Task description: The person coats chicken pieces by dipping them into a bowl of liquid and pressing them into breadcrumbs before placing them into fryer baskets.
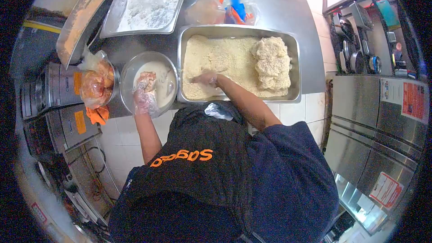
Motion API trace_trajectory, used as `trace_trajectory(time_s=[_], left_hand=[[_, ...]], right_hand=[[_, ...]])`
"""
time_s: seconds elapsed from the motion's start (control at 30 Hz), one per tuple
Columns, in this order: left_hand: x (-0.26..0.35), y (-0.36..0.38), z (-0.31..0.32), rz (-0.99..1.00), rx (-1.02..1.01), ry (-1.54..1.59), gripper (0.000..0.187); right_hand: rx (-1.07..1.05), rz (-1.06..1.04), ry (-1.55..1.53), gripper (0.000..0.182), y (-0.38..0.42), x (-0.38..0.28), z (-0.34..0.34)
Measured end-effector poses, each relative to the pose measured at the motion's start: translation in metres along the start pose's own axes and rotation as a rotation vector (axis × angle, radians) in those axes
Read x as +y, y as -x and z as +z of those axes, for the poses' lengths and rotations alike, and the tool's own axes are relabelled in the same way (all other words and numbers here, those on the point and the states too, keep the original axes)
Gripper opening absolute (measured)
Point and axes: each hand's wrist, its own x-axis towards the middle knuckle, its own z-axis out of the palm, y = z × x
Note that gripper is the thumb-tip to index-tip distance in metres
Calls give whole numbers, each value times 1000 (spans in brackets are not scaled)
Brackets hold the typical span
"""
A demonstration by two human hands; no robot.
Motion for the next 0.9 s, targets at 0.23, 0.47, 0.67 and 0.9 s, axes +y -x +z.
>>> trace_trajectory(time_s=[0.23, 0.47, 0.67, 0.9], left_hand=[[5, -1, -7, 28, 31, -27, 37], [-5, -9, -14, 81, -84, -30, 31], [-10, -8, -37, -132, 318, -280, 33], [-3, 0, -19, -125, 463, -837, 33]], right_hand=[[352, 33, 22, 44, 31, -19, -63], [843, -167, 665, 34, -19, 38, -108], [495, -135, 703, 23, -79, 66, -114], [999, -305, 622, 31, -85, 58, -122]])
